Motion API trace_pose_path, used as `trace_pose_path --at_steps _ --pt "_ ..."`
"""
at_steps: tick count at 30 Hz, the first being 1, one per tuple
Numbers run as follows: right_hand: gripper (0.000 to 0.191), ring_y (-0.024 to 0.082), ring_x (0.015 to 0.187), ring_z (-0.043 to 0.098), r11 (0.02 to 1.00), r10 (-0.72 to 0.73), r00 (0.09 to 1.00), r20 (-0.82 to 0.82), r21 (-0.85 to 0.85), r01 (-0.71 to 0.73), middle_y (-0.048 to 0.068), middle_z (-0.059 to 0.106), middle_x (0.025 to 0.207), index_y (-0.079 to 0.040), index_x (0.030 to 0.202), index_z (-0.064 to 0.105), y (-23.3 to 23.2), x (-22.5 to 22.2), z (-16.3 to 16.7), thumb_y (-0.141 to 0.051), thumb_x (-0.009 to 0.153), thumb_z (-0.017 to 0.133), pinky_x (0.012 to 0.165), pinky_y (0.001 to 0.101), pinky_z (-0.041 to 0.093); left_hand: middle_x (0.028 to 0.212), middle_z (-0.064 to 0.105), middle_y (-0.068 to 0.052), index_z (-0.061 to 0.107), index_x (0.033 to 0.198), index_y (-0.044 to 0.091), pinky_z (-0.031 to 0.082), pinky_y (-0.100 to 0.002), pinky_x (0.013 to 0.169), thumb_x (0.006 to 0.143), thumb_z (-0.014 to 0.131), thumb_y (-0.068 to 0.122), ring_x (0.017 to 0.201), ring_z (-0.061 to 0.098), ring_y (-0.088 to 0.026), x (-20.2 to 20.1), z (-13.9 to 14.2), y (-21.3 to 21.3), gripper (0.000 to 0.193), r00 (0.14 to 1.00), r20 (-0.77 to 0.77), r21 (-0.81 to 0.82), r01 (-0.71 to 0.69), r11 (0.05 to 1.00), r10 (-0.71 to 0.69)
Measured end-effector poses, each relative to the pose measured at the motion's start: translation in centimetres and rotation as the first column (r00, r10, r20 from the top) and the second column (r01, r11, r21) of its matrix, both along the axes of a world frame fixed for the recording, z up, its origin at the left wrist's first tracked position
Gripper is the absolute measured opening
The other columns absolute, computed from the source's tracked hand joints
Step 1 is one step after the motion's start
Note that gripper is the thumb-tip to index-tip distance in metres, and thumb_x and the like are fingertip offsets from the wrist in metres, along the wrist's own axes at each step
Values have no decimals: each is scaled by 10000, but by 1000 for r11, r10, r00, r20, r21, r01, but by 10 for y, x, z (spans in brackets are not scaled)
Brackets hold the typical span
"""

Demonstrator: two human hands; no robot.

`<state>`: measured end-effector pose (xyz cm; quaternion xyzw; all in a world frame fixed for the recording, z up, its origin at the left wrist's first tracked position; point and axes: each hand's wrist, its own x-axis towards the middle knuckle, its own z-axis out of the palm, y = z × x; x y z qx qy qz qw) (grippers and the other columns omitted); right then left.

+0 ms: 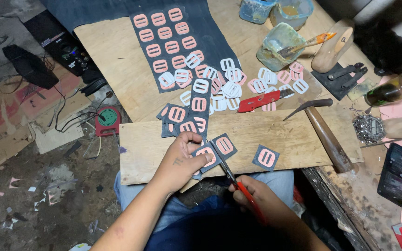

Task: The person uses a hammer to tap a small fastener on a wooden board, then uses scissors to cut individual fasteners from a sheet of material. The cut pieces are placed on the table.

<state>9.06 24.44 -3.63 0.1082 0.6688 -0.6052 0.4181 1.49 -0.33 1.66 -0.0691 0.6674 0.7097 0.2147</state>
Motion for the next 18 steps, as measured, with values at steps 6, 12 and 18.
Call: trace_pose_path --at_steps 6,12,18 --pt "248 131 628 579 990 -61 997 -38 -127 56 32 598 715 -52 1087 650 -1 4 -10 -258 951 628 575 267 477 1024 726 -154 483 1263 -45 569 -248 704 789 755 21 858 709 -147 0 -5 -1 551 1000 25 17 -17 1000 16" --pt "238 117 492 505 975 -187 975 120 -101 199 12 547 638 -71 961 651 2 14 -24 -308 937 656 442 262 401 996 723 -159 483 1253 -44 550 -263 655 790 738 19 805 692 -148 -2 -16 -1 533 998 56 -3 -21 1000 21" --pt "206 103 505 506 988 -143 978 152 -33 150 -13 550 638 -104 881 633 2 17 -33 -300 929 672 443 257 395 1119 665 -133 564 1233 -26 544 -256 780 876 725 26 940 630 -132 -14 -1 -4 395 961 -253 -19 -119 993 111"
